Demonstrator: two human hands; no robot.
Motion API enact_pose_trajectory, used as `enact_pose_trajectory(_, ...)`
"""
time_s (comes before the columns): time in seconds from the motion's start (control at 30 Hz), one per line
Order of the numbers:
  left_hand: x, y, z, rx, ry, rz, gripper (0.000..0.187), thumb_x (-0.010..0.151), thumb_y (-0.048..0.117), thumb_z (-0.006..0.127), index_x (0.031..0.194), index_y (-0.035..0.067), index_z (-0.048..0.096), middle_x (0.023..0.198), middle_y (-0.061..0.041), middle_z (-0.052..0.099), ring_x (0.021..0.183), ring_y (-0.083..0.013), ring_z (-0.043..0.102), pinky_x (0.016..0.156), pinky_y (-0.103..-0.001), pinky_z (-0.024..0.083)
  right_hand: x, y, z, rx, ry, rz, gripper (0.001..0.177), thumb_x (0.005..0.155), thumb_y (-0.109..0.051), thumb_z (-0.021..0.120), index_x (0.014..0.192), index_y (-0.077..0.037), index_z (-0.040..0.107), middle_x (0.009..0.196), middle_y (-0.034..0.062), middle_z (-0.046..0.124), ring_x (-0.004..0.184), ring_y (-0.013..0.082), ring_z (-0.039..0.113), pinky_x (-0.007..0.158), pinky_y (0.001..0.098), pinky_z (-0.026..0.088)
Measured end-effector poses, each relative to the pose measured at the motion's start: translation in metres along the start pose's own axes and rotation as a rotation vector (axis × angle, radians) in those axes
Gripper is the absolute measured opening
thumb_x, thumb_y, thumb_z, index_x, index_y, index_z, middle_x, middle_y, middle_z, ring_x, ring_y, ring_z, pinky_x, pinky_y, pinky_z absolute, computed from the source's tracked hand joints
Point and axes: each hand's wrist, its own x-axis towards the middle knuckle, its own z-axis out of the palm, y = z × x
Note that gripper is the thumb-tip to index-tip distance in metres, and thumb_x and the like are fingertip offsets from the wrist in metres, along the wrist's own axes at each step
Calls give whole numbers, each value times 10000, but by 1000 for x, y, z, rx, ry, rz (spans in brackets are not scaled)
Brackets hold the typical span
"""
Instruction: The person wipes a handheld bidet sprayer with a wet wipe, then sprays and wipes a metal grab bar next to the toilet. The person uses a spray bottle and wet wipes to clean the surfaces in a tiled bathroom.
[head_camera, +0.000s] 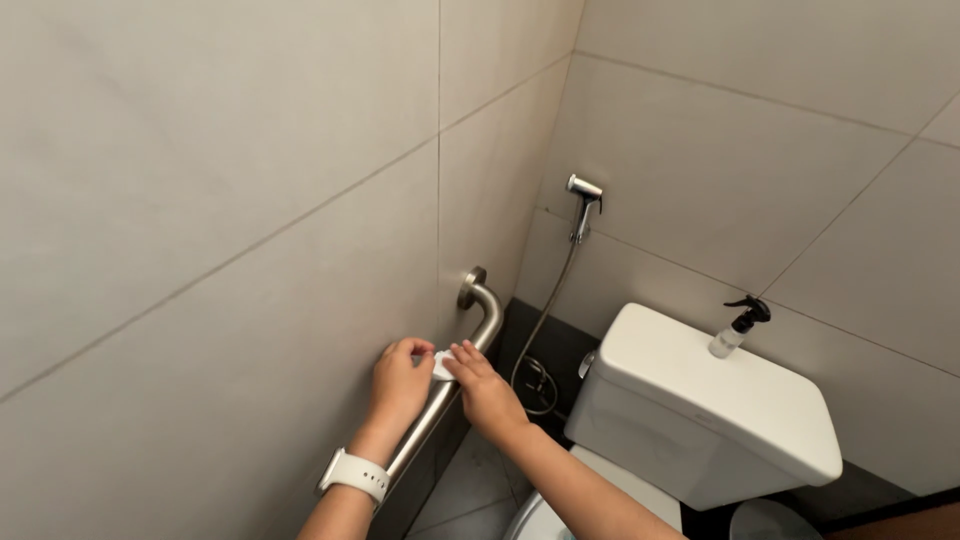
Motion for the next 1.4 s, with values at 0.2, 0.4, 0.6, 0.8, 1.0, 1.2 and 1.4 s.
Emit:
enact_pose_trajectory(0.2, -19, -20, 28, -12, -25, -79, 279, 1028, 323, 678, 1211, 147, 794, 1170, -155, 769, 1222, -396, 744, 1044, -475, 602, 21, 58, 0, -263, -156, 99, 805, 981, 87, 484, 1742, -65, 270, 1831, 197, 237, 1677, 386, 228, 1360, 519, 270)
enact_pose_trajectory(0.4, -4, -43, 60, -9, -20, -52, 315, 999, 291, 589, 1115, 132, 835, 1146, -112, 839, 1205, -325, 710, 1104, -440, 512, -14, 36, 16, -221, 0, -108, 675, 1018, 116, 396, 1681, 66, 281, 1780, 315, 271, 1652, 475, 285, 1353, 527, 270)
enact_pose_trajectory(0.6, -15, -1, 42, 150, -184, -85, 476, 1135, 483, 526, 1269, 119, 802, 1140, -157, 779, 1185, -379, 769, 997, -455, 632, 44, 82, -3, -240, -239, 279, 1065, 845, 187, 542, 1751, 18, 8, 1852, 254, -9, 1711, 401, 86, 1375, 500, 223)
enact_pose_trajectory(0.8, -22, 20, 27, 139, -211, -70, 517, 1166, 453, 483, 1291, 54, 787, 1161, -220, 756, 1182, -449, 752, 978, -508, 638, 18, 27, -10, -71, -174, 130, 1025, 732, 271, 559, 1688, 89, 237, 1814, 343, 102, 1672, 505, 146, 1363, 533, 259)
enact_pose_trajectory(1.0, -20, 4, 36, 154, -176, -64, 462, 1156, 421, 508, 1267, 79, 799, 1152, -209, 751, 1179, -454, 750, 966, -525, 643, 59, 56, -7, -110, -253, 308, 1068, 719, 290, 624, 1684, 107, 204, 1823, 341, -19, 1701, 481, 45, 1338, 515, 352)
enact_pose_trajectory(1.2, -24, 13, 31, 148, -200, -91, 478, 1156, 423, 482, 1292, 88, 794, 1160, -187, 746, 1178, -430, 758, 965, -497, 651, 32, 17, -23, 96, -243, 299, 1085, 690, 312, 531, 1695, 150, 156, 1804, 389, -23, 1676, 546, 13, 1367, 557, 231)
enact_pose_trajectory(1.4, -21, 9, 35, 139, -176, -56, 466, 1156, 419, 486, 1281, 83, 784, 1143, -190, 741, 1179, -439, 754, 963, -505, 651, 102, 114, 14, 141, -173, 495, 725, 972, -237, 558, 1660, -18, 491, 1828, 223, 236, 1676, 411, 255, 1353, 517, 290)
